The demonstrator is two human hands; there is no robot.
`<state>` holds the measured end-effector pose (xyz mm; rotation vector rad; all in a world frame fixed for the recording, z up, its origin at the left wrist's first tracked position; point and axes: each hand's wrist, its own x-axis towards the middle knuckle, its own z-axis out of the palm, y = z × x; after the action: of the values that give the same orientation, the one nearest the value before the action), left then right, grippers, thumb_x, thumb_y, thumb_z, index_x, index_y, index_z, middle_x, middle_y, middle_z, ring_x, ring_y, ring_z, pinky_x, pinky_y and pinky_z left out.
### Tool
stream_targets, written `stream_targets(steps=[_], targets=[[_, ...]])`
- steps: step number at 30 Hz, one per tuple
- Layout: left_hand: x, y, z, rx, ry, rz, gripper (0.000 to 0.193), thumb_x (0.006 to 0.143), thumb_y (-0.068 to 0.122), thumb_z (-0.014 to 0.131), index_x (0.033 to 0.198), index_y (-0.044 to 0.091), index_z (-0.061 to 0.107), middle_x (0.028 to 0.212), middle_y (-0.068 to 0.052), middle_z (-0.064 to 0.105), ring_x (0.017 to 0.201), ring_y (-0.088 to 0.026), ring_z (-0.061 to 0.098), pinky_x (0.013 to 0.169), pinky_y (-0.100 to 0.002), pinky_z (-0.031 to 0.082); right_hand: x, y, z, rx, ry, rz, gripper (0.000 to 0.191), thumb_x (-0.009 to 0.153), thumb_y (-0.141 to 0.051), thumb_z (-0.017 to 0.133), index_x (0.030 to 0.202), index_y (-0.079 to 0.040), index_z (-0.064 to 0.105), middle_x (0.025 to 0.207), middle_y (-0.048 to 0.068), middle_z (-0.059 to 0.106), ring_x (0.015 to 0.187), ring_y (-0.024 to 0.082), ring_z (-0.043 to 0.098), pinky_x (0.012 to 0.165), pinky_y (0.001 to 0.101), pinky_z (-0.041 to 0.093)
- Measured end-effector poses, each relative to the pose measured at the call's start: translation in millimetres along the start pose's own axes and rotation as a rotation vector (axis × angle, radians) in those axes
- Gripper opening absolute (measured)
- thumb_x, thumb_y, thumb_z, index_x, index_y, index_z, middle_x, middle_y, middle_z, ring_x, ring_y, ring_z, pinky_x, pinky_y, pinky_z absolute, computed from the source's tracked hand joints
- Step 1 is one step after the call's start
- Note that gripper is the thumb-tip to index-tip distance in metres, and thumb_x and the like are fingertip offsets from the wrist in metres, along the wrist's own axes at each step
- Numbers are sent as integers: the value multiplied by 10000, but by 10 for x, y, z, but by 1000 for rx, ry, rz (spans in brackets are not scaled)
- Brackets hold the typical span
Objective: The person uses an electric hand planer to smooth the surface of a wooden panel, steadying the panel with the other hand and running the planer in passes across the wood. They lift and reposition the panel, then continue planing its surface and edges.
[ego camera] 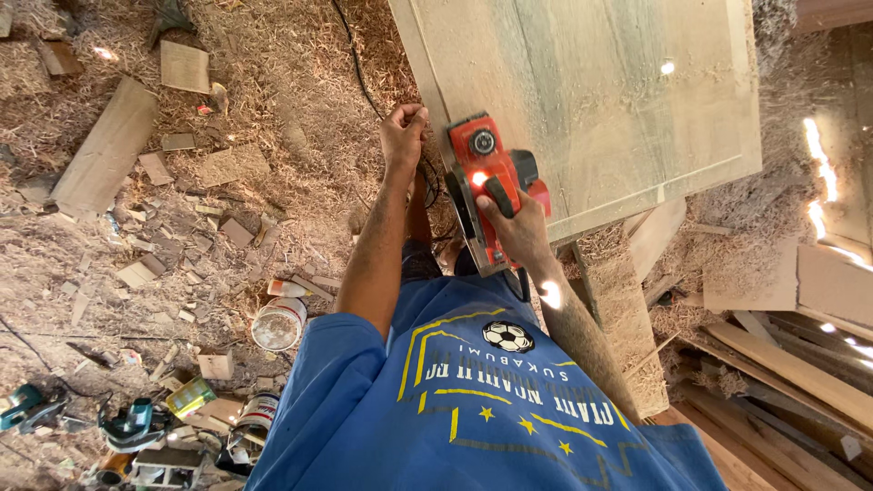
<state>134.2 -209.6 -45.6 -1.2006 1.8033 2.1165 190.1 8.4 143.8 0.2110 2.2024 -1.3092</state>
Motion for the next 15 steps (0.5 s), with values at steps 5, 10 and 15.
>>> stream_targets(steps=[5, 10, 15], targets=[[-217, -131, -118, 76, 124, -103, 117, 958, 193, 753, 928, 87, 716, 761, -37, 669, 549, -100, 497, 459, -252, 446, 231, -34, 52, -51, 31, 0, 378, 941, -362, 751, 1077, -12, 721, 760, 50, 697, 725, 99, 624, 659, 325, 527], [-912, 23, -330, 153, 100, -34, 97, 936, 194, 716, 926, 99, 707, 814, -21, 686, 608, -99, 547, 527, -248, 505, 465, -144, 96, -37, 45, -59, 359, 920, -347, 757, 1061, -18, 725, 732, 23, 694, 689, 103, 629, 640, 332, 518], [-2176, 1079, -389, -267, -224, 185, 75, 985, 57, 610, 986, 89, 678, 1093, -86, 686, 1089, -183, 697, 908, -341, 648, 762, -247, 173, 98, 22, 38, 335, 931, -346, 754, 992, -18, 722, 691, 25, 637, 619, 119, 579, 574, 338, 478]])
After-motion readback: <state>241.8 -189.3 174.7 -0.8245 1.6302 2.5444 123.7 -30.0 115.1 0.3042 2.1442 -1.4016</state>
